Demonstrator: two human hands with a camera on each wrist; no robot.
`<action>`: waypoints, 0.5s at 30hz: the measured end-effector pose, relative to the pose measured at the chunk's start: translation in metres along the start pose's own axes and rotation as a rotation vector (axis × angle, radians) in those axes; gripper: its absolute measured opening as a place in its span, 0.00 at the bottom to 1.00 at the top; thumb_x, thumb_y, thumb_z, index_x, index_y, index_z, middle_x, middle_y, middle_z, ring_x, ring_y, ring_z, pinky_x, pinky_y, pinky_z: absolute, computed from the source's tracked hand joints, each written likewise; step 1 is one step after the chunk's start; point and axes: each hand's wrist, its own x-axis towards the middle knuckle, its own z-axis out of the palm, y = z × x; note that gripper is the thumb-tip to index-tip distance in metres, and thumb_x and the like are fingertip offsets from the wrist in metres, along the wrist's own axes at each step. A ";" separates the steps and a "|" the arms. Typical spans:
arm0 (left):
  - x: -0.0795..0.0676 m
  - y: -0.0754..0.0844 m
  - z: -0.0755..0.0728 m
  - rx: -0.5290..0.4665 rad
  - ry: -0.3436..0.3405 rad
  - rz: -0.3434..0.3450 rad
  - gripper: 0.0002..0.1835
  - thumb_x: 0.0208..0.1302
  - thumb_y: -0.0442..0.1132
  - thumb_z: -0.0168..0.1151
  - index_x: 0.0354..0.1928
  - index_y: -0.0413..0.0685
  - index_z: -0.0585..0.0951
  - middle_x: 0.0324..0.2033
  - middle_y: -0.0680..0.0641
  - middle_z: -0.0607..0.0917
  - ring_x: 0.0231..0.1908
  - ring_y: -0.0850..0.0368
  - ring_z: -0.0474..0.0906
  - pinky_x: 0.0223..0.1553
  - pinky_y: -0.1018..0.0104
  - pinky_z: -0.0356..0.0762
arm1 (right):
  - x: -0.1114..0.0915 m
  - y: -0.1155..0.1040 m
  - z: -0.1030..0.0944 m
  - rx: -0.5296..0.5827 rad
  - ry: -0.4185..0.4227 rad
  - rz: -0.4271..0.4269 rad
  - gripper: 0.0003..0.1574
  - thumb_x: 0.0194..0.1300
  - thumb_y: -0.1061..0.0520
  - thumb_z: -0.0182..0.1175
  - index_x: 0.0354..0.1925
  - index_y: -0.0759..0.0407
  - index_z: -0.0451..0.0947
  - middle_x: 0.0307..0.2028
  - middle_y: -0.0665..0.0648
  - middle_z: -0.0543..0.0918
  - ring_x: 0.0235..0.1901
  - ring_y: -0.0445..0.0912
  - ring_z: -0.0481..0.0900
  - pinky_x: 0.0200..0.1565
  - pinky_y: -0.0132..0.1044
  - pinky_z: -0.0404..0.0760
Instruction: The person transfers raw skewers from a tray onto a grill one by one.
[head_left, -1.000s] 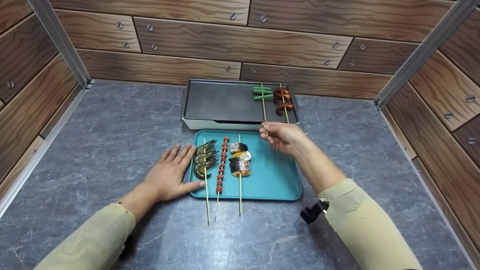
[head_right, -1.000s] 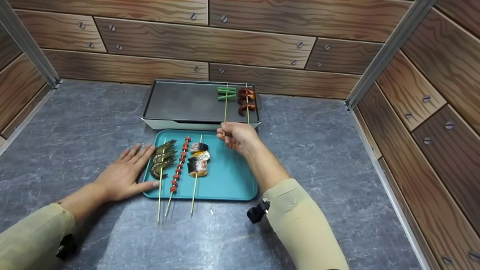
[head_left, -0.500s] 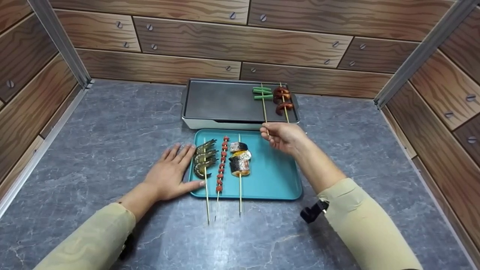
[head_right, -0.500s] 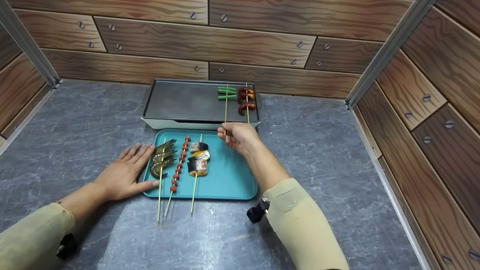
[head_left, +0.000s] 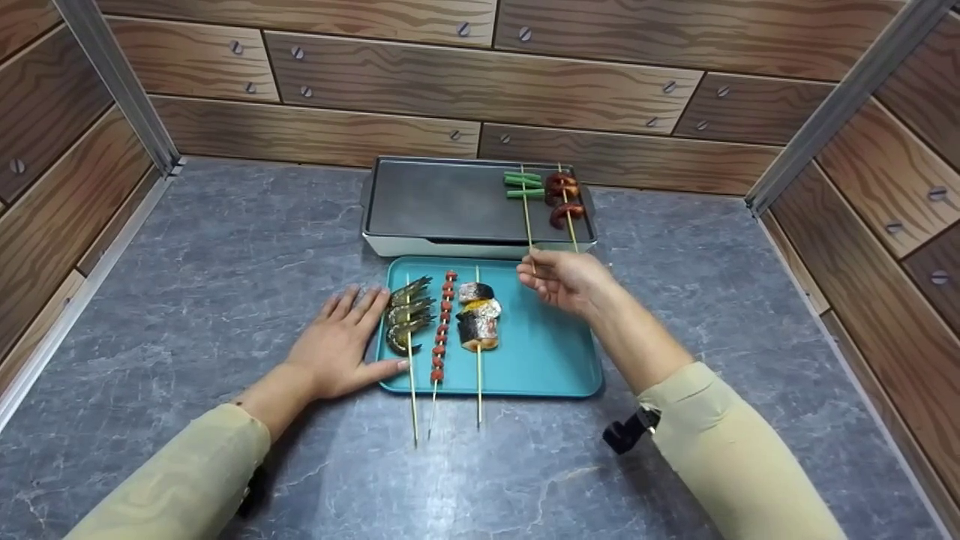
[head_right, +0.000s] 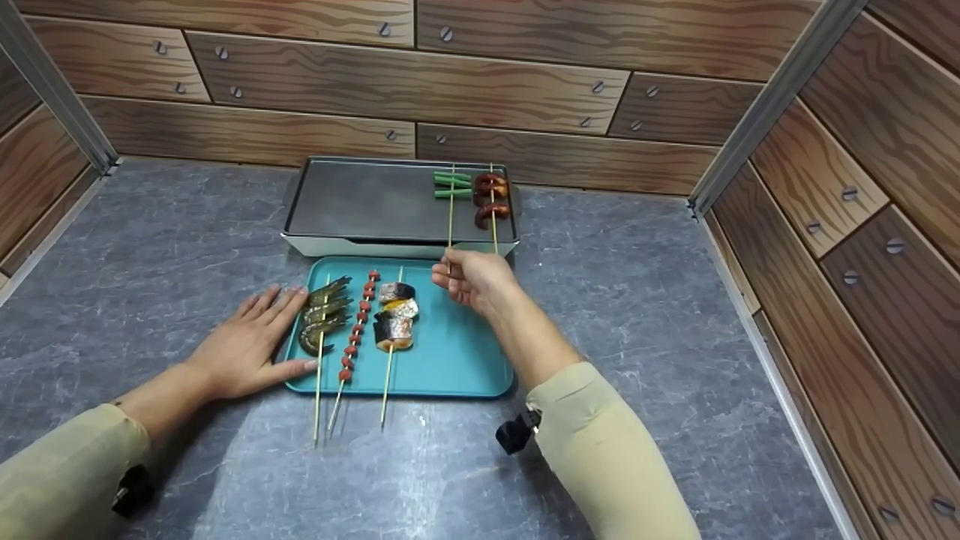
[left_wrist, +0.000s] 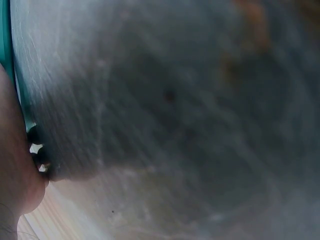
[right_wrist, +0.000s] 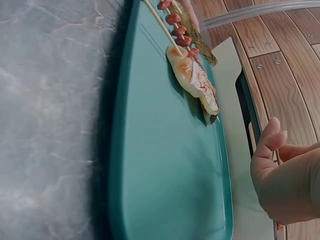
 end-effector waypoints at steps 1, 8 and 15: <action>0.000 0.000 0.000 0.000 0.001 0.000 0.64 0.65 0.85 0.44 0.86 0.43 0.48 0.83 0.39 0.53 0.82 0.34 0.44 0.80 0.36 0.43 | -0.001 0.001 0.000 -0.004 0.002 0.002 0.14 0.85 0.55 0.54 0.52 0.66 0.77 0.30 0.54 0.89 0.25 0.39 0.87 0.23 0.26 0.78; 0.000 0.000 0.001 -0.003 0.002 0.001 0.64 0.66 0.85 0.44 0.86 0.44 0.47 0.83 0.39 0.52 0.82 0.34 0.44 0.80 0.36 0.42 | -0.014 0.012 -0.003 -0.017 -0.014 0.020 0.17 0.84 0.55 0.55 0.56 0.69 0.77 0.32 0.56 0.90 0.26 0.40 0.87 0.25 0.27 0.79; 0.000 -0.001 0.001 -0.002 -0.002 0.003 0.63 0.66 0.85 0.43 0.86 0.44 0.46 0.84 0.39 0.51 0.82 0.33 0.43 0.80 0.36 0.42 | -0.036 0.026 -0.006 -0.052 -0.025 0.027 0.26 0.83 0.54 0.57 0.67 0.72 0.73 0.39 0.57 0.90 0.31 0.41 0.88 0.28 0.26 0.80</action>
